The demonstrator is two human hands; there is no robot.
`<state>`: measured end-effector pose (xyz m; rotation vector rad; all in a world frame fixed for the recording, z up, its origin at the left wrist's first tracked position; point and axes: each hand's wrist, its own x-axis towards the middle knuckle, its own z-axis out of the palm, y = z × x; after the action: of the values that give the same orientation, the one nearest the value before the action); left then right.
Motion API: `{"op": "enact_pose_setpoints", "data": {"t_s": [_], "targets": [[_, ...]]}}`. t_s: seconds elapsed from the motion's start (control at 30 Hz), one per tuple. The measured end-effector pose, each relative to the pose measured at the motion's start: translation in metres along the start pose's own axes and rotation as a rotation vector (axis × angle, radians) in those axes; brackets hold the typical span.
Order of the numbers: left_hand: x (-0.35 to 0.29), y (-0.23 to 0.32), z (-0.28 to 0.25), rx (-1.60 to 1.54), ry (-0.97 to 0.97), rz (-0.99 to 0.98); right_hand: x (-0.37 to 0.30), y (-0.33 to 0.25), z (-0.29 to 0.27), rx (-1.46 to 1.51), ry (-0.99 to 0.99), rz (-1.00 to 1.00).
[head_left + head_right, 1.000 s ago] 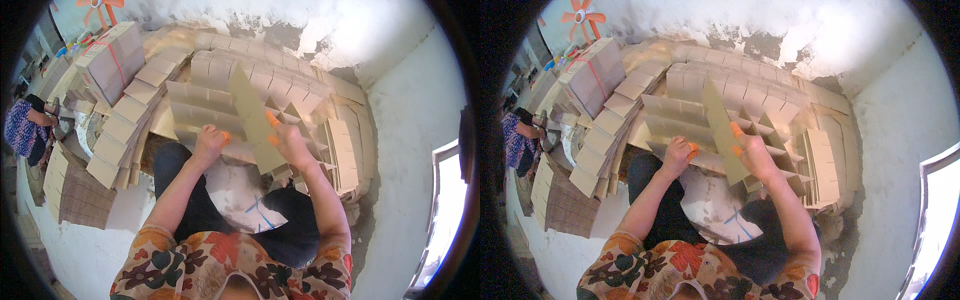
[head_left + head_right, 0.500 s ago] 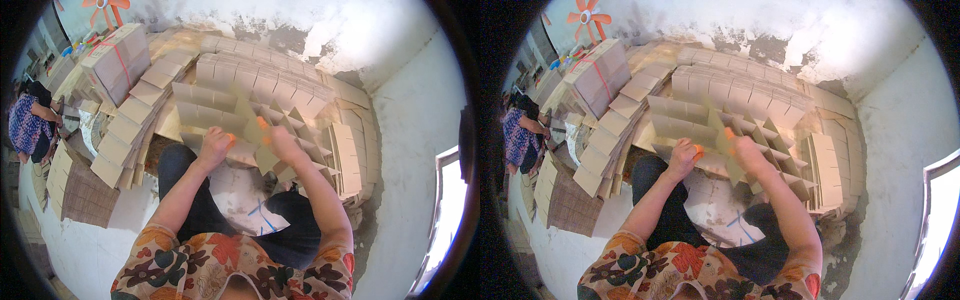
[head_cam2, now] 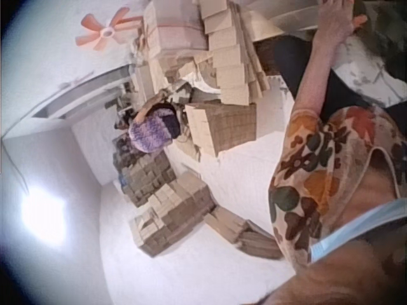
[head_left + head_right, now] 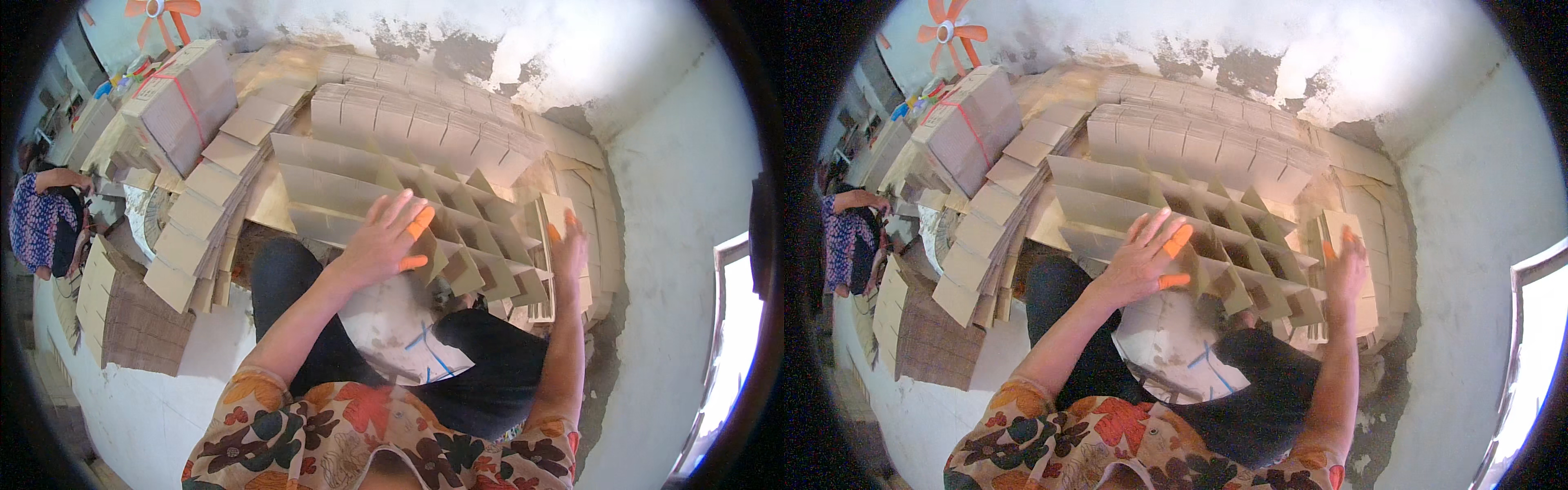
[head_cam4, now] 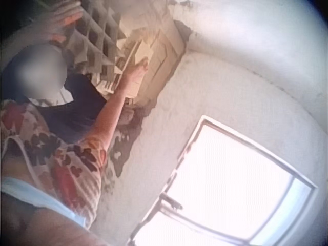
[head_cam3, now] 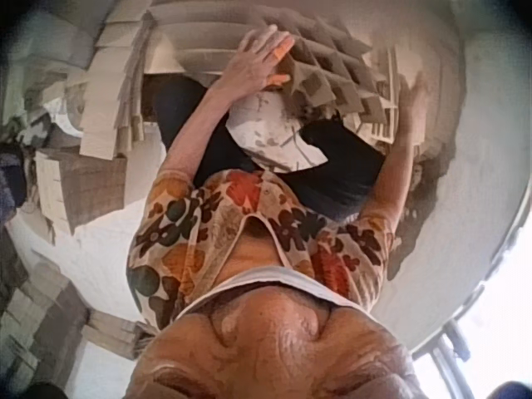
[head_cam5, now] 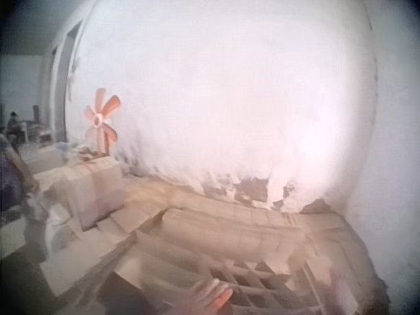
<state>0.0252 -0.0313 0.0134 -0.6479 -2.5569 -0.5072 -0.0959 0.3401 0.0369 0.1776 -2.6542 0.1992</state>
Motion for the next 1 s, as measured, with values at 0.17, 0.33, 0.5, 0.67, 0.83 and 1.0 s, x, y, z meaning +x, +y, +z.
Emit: {"op": "enact_pose_setpoints", "data": {"t_s": [0.17,0.33,0.5,0.67,0.83,1.0], "targets": [[0.005,0.004,0.024,-0.012,-0.337,0.005,-0.035,0.090,-0.007,-0.145,-0.518,0.374],[0.006,0.000,0.006,0.034,-0.267,-0.048,-0.066,0.121,0.026,-0.163,-0.633,0.133],[-0.025,-0.030,-0.015,0.071,0.091,-0.084,-0.059,0.183,0.041,-0.213,-0.693,-0.064],[-0.060,-0.052,-0.020,0.147,0.239,-0.211,-0.063,0.108,0.006,-0.198,-0.546,0.150],[-0.053,-0.056,-0.011,0.141,0.295,-0.217,-0.047,0.111,0.022,-0.237,-0.711,0.083],[-0.047,-0.050,-0.011,0.071,0.325,-0.254,-0.052,0.115,0.029,-0.208,-0.591,0.019]]}}
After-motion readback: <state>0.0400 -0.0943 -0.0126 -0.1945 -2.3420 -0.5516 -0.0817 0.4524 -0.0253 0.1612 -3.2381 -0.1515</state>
